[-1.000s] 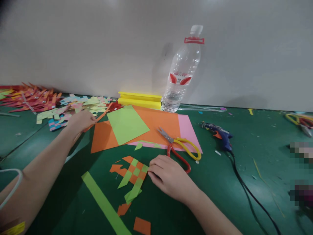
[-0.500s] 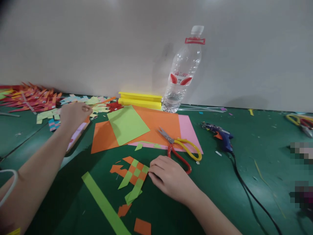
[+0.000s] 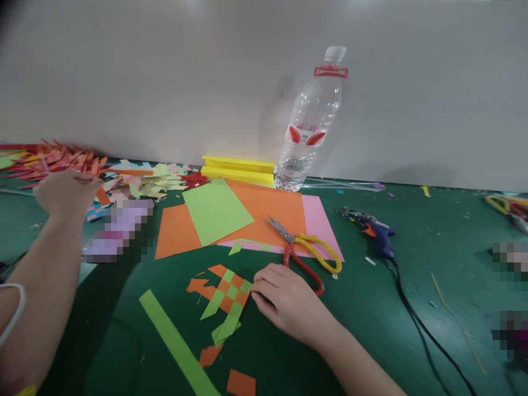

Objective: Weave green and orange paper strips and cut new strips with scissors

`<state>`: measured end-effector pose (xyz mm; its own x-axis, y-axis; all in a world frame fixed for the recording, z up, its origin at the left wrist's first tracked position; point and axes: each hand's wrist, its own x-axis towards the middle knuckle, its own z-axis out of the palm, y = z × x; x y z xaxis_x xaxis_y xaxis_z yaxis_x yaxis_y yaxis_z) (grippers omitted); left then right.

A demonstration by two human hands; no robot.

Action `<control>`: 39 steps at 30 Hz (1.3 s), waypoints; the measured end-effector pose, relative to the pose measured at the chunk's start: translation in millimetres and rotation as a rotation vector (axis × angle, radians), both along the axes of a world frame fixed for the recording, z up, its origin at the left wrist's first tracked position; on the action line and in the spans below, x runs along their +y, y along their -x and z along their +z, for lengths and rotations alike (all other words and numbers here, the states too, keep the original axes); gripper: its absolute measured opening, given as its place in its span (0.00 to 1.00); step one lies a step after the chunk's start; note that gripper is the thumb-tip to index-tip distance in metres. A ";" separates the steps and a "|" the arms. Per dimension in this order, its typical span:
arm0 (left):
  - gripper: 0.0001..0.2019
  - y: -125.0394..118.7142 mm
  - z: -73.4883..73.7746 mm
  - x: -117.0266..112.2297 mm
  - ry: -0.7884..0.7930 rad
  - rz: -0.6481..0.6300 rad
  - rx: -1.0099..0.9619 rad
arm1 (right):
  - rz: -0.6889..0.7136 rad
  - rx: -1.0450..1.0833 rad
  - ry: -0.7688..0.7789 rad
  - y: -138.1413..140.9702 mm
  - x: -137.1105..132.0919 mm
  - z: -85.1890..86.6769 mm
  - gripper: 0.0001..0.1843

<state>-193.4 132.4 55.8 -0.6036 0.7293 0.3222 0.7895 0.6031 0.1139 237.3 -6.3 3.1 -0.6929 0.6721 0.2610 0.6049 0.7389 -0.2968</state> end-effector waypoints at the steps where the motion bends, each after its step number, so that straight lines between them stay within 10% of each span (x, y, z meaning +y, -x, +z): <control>1: 0.22 2.0 -0.7 -1.0 -0.020 0.011 -0.017 | -0.002 -0.002 0.003 0.0 0.1 -0.2 0.12; 12: 0.22 0.9 -19.3 10.9 -0.146 -0.289 0.007 | -0.009 -0.012 0.025 -1.0 -0.9 -2.0 0.11; 19: 0.15 -17.1 -26.8 21.0 0.124 -0.610 0.065 | -0.011 -0.009 0.016 -0.6 -1.2 -0.3 0.12; 39: 0.20 -16.5 -38.5 27.9 0.348 -0.589 0.122 | -0.026 -0.022 0.028 -1.0 -1.0 -0.6 0.10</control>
